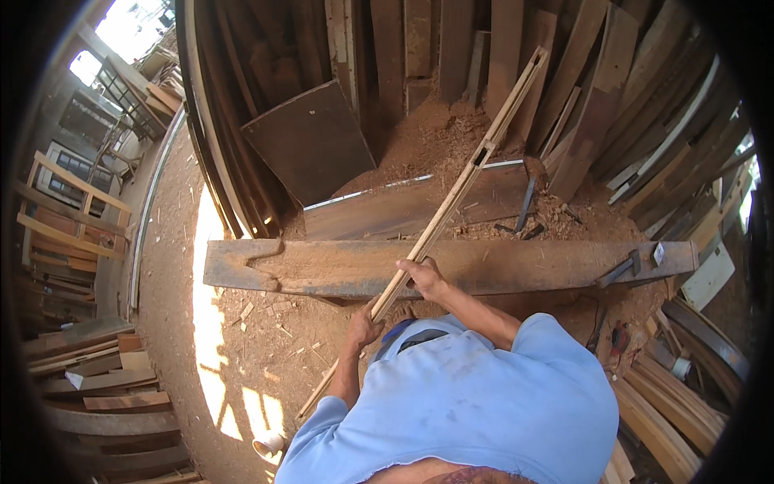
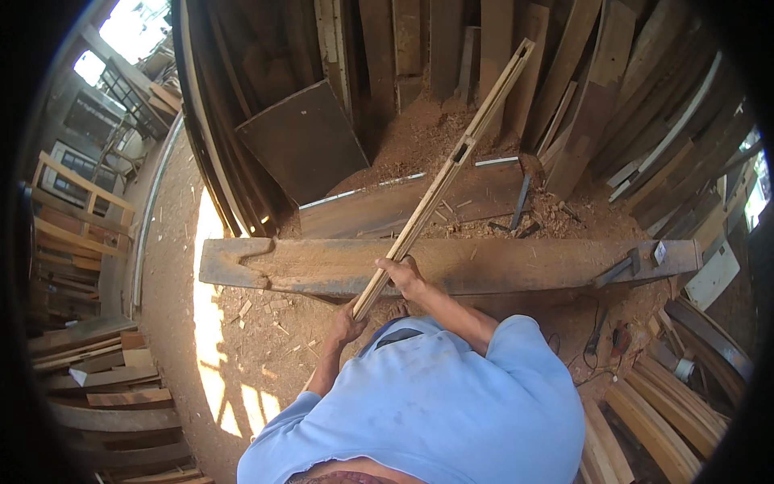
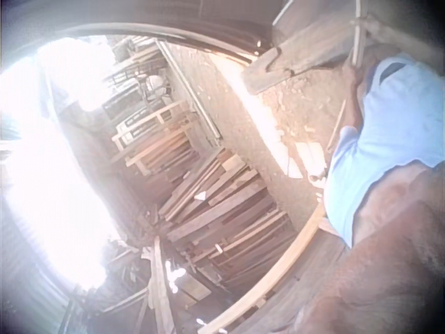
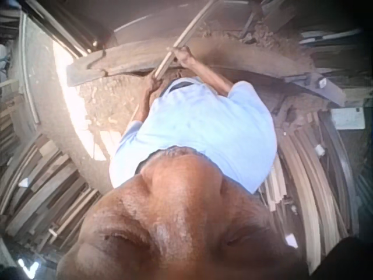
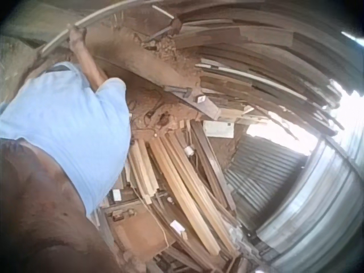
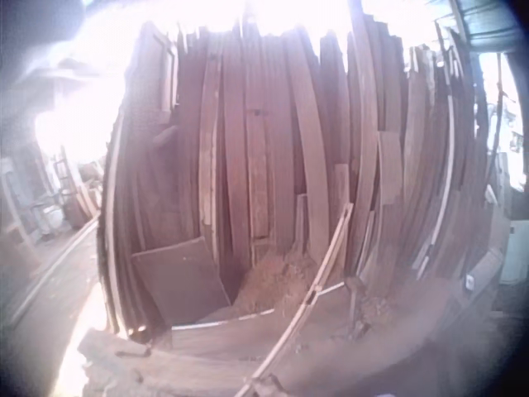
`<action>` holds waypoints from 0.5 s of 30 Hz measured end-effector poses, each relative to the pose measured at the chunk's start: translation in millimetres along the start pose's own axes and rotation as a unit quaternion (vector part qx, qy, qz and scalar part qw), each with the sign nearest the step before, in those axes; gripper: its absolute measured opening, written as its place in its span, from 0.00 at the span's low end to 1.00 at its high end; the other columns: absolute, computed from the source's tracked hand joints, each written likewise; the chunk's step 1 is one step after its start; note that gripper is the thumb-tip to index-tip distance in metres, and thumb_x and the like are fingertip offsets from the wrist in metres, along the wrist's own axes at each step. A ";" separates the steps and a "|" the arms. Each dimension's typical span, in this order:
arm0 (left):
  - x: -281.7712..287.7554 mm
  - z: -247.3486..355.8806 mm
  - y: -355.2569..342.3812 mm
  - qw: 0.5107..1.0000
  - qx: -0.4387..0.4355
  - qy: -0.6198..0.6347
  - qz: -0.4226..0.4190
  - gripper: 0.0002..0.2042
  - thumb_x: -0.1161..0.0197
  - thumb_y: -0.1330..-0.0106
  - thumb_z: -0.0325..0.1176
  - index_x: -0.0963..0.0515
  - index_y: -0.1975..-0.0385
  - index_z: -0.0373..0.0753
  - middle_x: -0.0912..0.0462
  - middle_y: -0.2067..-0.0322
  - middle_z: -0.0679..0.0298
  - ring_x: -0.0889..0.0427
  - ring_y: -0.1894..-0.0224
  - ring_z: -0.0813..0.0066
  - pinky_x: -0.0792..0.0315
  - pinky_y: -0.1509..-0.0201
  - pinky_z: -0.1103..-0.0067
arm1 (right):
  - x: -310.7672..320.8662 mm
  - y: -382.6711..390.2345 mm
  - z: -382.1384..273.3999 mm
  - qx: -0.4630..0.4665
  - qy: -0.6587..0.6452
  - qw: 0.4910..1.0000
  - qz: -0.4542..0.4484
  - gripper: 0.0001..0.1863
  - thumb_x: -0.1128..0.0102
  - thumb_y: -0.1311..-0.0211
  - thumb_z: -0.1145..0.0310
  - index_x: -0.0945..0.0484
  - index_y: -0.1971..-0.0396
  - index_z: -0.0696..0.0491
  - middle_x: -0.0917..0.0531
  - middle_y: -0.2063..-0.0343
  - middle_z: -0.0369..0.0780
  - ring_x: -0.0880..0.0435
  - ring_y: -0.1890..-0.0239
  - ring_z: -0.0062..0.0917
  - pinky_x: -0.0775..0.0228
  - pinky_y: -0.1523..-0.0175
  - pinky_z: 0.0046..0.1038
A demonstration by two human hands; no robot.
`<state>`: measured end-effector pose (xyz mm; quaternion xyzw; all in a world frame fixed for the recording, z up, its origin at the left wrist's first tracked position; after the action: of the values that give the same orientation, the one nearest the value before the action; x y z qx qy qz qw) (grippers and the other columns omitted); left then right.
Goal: The person uses a wooden mallet and a metal chisel to carve and shape a long wooden plank. They repeatedly strike the chisel to remove wood shavings, occasionally pausing to reposition the plank or clear debris from the work surface.
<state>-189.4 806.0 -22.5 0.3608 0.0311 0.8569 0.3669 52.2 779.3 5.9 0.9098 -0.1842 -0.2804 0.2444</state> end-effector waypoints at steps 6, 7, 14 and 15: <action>37.3 -15.0 -44.8 0.975 0.003 -0.154 -0.160 0.36 0.31 0.43 0.33 0.30 0.30 0.48 0.15 0.53 0.41 0.16 0.48 0.42 0.22 0.43 0.58 | 15.2 -29.1 49.3 -0.068 -0.106 0.982 0.140 0.13 0.31 0.34 0.63 0.21 0.55 0.52 0.19 0.58 0.39 0.18 0.52 0.35 0.25 0.45 0.55; 43.5 -15.8 -49.1 0.970 -0.006 -0.171 -0.174 0.36 0.31 0.43 0.33 0.30 0.30 0.48 0.15 0.52 0.41 0.17 0.48 0.42 0.22 0.43 0.59 | 15.3 -31.6 56.6 -0.076 -0.124 0.979 0.141 0.16 0.31 0.35 0.62 0.22 0.52 0.52 0.20 0.55 0.39 0.20 0.49 0.35 0.27 0.42 0.56; 45.7 -4.1 -108.0 0.929 -0.094 -0.248 -0.258 0.33 0.34 0.41 0.38 0.29 0.31 0.47 0.16 0.48 0.44 0.18 0.44 0.45 0.24 0.39 0.59 | 58.7 -41.2 93.4 -0.079 -0.210 0.959 0.172 0.25 0.31 0.36 0.56 0.24 0.42 0.46 0.21 0.43 0.41 0.24 0.39 0.40 0.33 0.34 0.59; 41.4 10.7 -115.9 0.925 -0.093 -0.250 -0.272 0.32 0.34 0.40 0.38 0.28 0.32 0.48 0.16 0.48 0.44 0.18 0.43 0.45 0.25 0.39 0.59 | 70.2 -41.5 93.1 -0.083 -0.222 0.954 0.182 0.23 0.32 0.35 0.55 0.24 0.42 0.45 0.20 0.43 0.41 0.22 0.39 0.40 0.33 0.35 0.58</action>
<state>-131.7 915.1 -26.8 0.5050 -0.0448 0.6053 0.6137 58.9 748.1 -113.7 0.7518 -0.3725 -0.4407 0.3192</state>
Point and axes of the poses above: each hand's wrist, its own y-axis away from the middle knuckle, its own x-axis out of the back of the hand, z = x × y, the point moved 1 cm from there along -y, towards the middle knuckle
